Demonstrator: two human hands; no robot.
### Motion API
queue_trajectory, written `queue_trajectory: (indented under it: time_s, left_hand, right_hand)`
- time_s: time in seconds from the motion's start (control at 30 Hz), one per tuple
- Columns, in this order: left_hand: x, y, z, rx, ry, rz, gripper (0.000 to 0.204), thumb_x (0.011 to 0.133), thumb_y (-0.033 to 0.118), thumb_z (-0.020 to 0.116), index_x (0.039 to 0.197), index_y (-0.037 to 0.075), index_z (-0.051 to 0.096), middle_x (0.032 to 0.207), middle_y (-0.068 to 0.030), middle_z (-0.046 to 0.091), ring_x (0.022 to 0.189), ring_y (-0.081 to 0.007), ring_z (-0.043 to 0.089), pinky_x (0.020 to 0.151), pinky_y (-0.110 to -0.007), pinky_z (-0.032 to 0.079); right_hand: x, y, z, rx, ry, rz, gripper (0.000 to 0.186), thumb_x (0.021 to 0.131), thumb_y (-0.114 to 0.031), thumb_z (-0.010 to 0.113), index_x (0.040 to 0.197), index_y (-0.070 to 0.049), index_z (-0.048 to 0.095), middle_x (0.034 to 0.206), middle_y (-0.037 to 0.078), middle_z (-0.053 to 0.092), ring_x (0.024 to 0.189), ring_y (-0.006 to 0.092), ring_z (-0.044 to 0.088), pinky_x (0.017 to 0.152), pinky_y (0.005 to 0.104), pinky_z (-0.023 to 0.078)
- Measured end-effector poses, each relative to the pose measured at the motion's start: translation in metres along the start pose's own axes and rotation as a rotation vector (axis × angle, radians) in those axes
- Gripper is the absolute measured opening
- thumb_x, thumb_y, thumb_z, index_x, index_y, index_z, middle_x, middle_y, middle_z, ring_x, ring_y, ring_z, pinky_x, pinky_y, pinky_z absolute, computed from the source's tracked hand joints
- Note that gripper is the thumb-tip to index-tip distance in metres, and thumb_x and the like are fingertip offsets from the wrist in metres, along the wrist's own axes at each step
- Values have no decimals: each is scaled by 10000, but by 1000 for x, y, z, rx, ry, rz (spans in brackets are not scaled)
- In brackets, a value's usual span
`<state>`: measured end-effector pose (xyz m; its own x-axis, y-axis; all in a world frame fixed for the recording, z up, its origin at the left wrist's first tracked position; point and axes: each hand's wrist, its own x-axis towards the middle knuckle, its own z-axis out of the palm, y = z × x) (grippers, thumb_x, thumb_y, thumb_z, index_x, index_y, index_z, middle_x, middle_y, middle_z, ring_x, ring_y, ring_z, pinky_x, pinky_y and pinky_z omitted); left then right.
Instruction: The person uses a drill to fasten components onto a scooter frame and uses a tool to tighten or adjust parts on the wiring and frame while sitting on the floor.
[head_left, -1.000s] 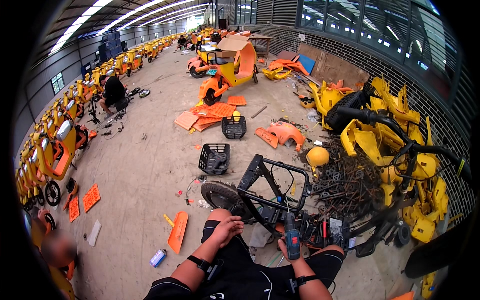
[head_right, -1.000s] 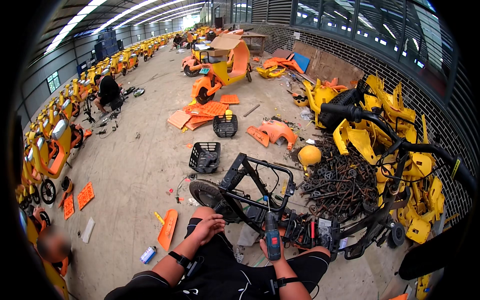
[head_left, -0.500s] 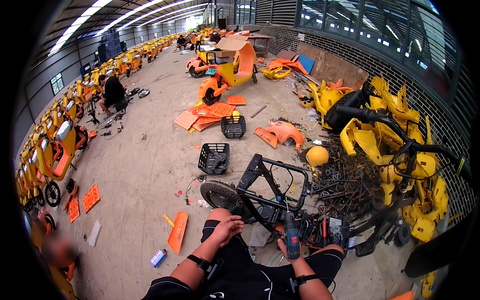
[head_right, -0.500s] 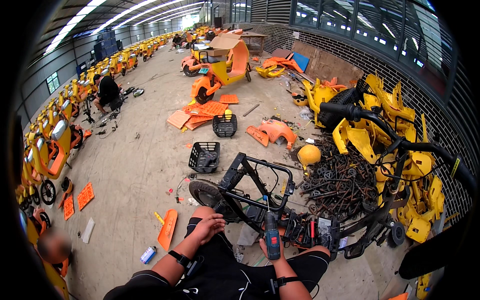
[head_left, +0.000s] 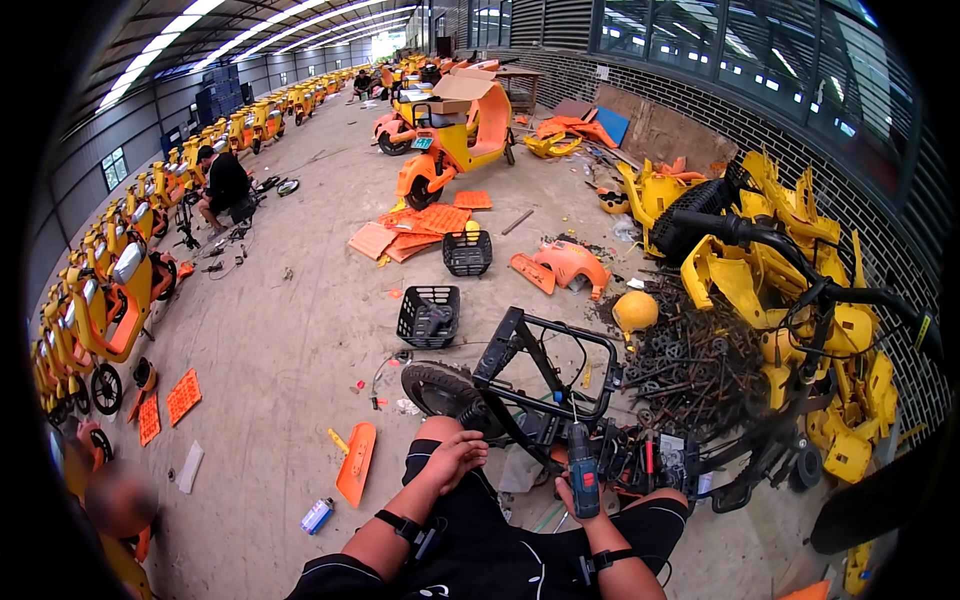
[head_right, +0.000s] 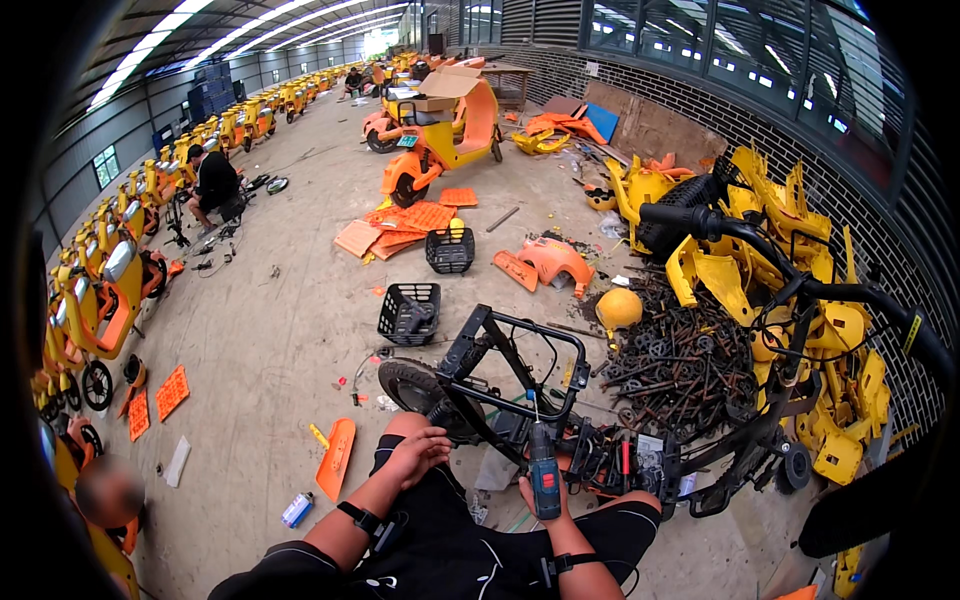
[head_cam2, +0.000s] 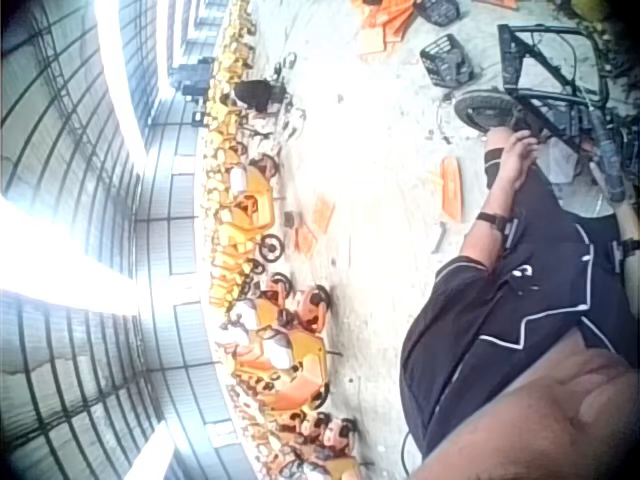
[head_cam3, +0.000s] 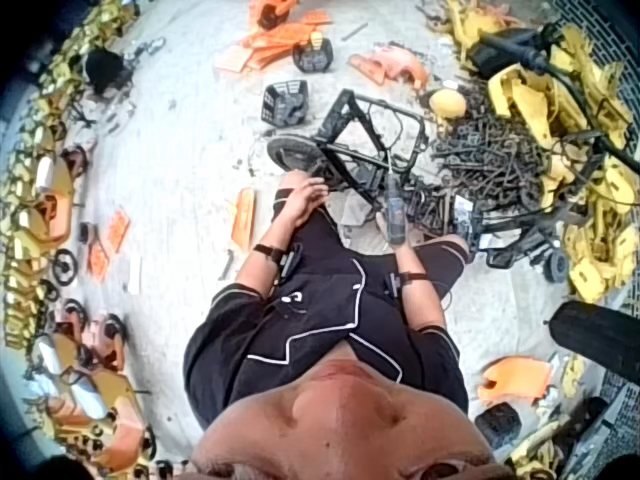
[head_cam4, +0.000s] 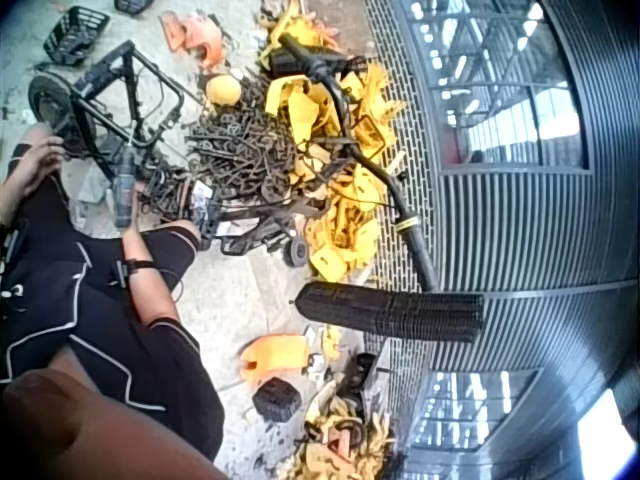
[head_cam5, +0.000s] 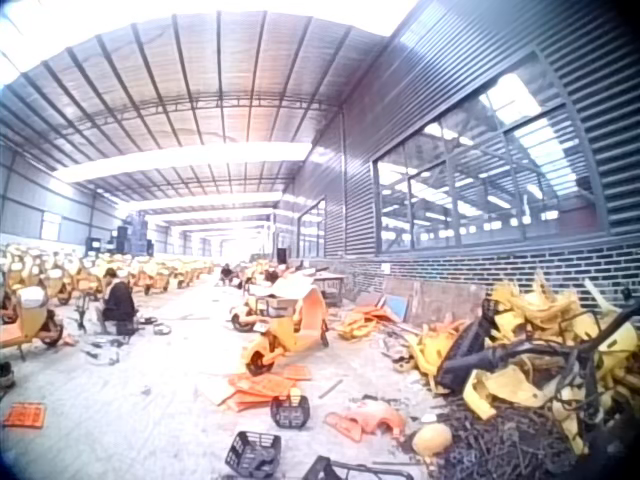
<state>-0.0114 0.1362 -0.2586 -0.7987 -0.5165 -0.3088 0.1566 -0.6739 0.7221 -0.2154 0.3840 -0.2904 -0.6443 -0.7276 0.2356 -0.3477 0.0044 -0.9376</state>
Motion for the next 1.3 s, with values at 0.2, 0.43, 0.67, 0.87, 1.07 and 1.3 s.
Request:
queue_trajectory:
  time_s: [0.2,0.43,0.67,0.87,1.07,1.3]
  left_hand:
    - [-2,0,-1,0,-4,7,300,1037,133,531,1321,36,544,1136,-101,676,1038,-208,653,931,-374,538]
    - [-1,0,1,-4,1,9,302,1041,135,526,1324,34,542,1138,-101,675,1035,-208,653,930,-373,539]
    - [0,-1,-2,-5,-17,15,314,1036,137,534,1331,32,535,1148,-107,671,1050,-211,648,934,-376,537]
    - [3,-1,-5,7,-13,18,323,1034,141,541,1337,30,525,1144,-109,670,1054,-214,647,938,-375,534]
    - [1,2,5,39,20,2,320,1037,146,544,1337,35,526,1147,-110,663,1065,-214,643,946,-373,531]
    - [-7,0,1,29,-2,17,296,1040,138,533,1318,37,540,1135,-102,667,1056,-205,640,948,-374,532]
  right_hand:
    - [0,1,0,0,-12,32,316,904,-104,764,1181,-39,628,1029,58,669,935,176,672,781,340,555]
    - [0,1,-1,-51,-5,0,318,902,-106,767,1181,-39,632,1015,55,674,944,174,673,784,340,555]
    - [-1,-2,-1,42,-6,77,340,891,-95,777,1195,-42,634,1032,53,676,950,171,671,794,340,554]
    - [3,2,-1,-15,-16,48,350,892,-111,777,1200,-42,625,1068,57,663,939,168,663,803,345,552]
    - [3,-1,-8,-115,-41,38,374,892,-118,773,1220,-53,606,1039,54,659,919,166,656,792,341,549]
    - [-2,9,-3,-139,-8,-41,336,904,-133,767,1192,-42,622,1017,51,659,917,177,657,791,341,544]
